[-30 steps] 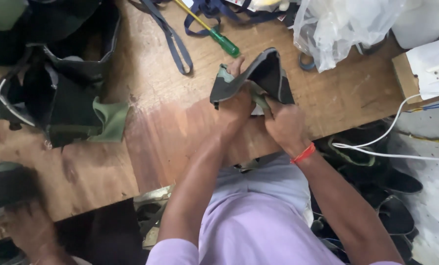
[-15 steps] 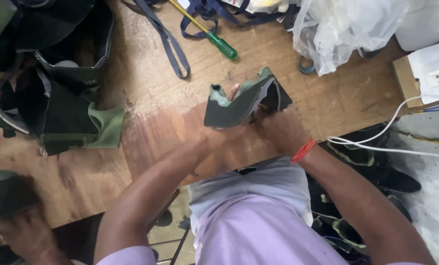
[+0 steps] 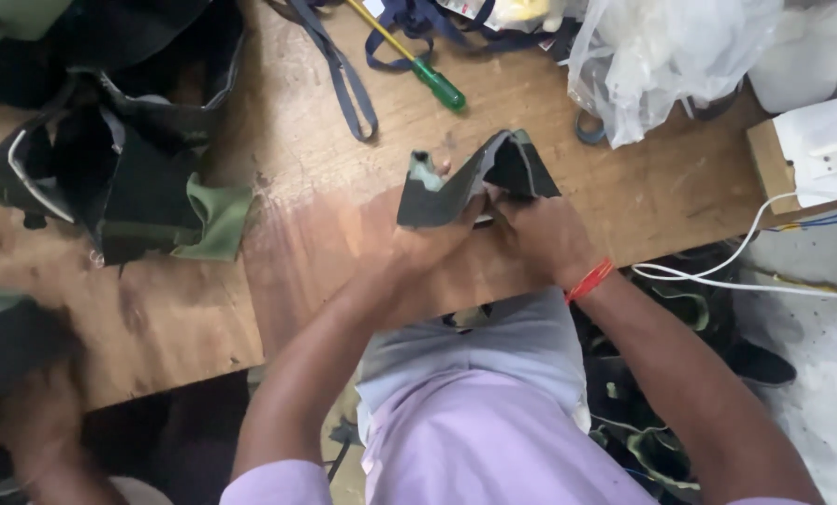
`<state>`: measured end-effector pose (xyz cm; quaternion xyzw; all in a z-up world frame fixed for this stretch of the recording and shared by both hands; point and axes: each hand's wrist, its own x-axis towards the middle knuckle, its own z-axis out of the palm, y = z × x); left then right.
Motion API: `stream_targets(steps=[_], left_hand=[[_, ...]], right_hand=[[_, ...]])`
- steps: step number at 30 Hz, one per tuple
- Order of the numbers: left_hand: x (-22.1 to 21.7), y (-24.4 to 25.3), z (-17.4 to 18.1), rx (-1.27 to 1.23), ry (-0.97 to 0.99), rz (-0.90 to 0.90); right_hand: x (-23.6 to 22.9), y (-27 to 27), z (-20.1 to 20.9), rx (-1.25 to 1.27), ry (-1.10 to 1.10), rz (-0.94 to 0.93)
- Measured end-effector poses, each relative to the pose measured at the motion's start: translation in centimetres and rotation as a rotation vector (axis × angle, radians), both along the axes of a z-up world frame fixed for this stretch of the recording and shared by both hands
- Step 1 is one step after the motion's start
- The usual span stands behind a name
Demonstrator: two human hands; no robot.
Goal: Assembling shoe components by manually inserting and aligning linings within the shoe uppers at a workbench.
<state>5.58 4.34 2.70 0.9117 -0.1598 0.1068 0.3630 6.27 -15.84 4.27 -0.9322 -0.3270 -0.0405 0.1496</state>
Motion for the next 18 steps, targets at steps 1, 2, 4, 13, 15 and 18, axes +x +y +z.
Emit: stream_targets(steps=[1,2,4,13,15,18], left_hand=[[0.2,0.2,0.9,-0.056,0.042,-0.033],[0.4,0.0,1.3,-0.056,0.037,-0.031],[0.9,-0.4,2.3,0.046,-0.021,0.082],[2.2,-1.2,-0.2,0.254,-0.179,0.046],[2.4,-2.0,0.2,0.081,-0.045,0.114],[2.8,-2.2,-0.6,0.054,0.024,0.113]], right_hand=[[0.0,0.0,-0.5,0.039,-0.058,0.008],[0.2,0.0,-0.9,0.039,-0.063,0.01],[0.6,-0.2,-1.8,-0.031,0.018,-0.096],[1.7,-0.5,-0.8,0.159,0.01,-0.194],[1.5,-0.3,0.1,0.17,0.003,-0.172],[1.7,-1.4,-2.0,0.099,-0.025,-0.116]])
